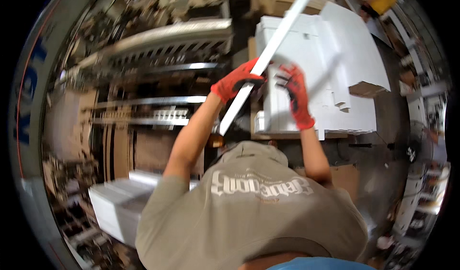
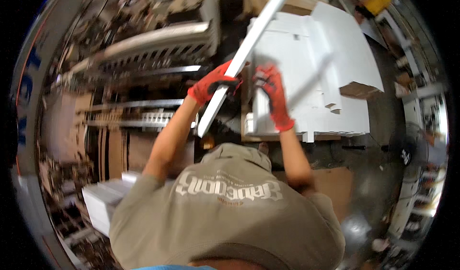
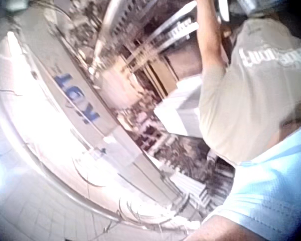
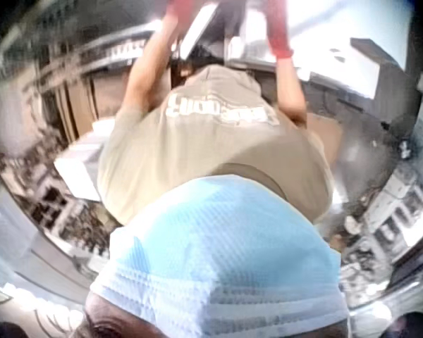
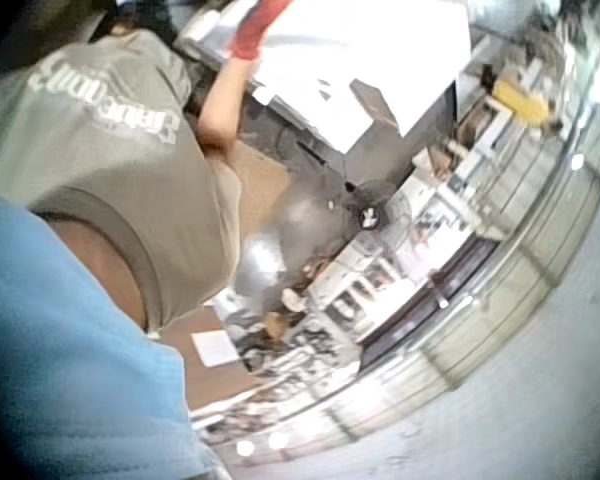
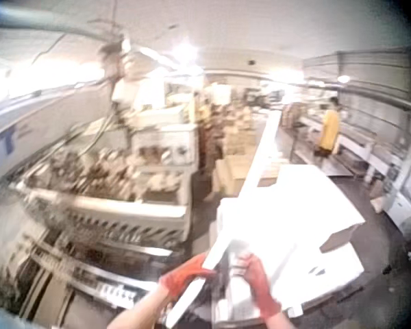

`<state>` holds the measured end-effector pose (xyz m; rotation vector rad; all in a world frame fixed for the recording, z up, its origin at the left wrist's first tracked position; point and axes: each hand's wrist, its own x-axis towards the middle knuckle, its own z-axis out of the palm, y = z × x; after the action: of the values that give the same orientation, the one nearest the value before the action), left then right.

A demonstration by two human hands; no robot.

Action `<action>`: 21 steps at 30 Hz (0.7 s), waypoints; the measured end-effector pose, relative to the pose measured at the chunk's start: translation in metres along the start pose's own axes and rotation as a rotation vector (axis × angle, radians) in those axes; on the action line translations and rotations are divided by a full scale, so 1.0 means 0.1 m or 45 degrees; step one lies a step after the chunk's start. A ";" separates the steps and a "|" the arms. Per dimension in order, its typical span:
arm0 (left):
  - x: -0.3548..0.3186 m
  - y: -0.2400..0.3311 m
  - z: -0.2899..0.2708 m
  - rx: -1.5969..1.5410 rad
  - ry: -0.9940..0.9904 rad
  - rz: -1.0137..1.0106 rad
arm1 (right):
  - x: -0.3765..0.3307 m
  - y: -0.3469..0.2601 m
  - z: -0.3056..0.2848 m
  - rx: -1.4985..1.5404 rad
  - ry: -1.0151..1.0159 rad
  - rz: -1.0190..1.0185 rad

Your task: The person takes long white slats from a stack and feeds them one by one into an industrial wood-processing machine, then places the processed slats onto another stack.

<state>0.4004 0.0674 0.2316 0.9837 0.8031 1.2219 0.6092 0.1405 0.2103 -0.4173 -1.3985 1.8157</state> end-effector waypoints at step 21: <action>-1.96 0.20 -0.72 2.504 1.173 0.456 | 0.60 -0.23 0.02 0.692 0.512 -0.319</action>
<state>0.2917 -0.1122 0.2201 2.1074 2.8965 0.8204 0.5785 0.1858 0.2440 -0.2826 -0.6191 1.6993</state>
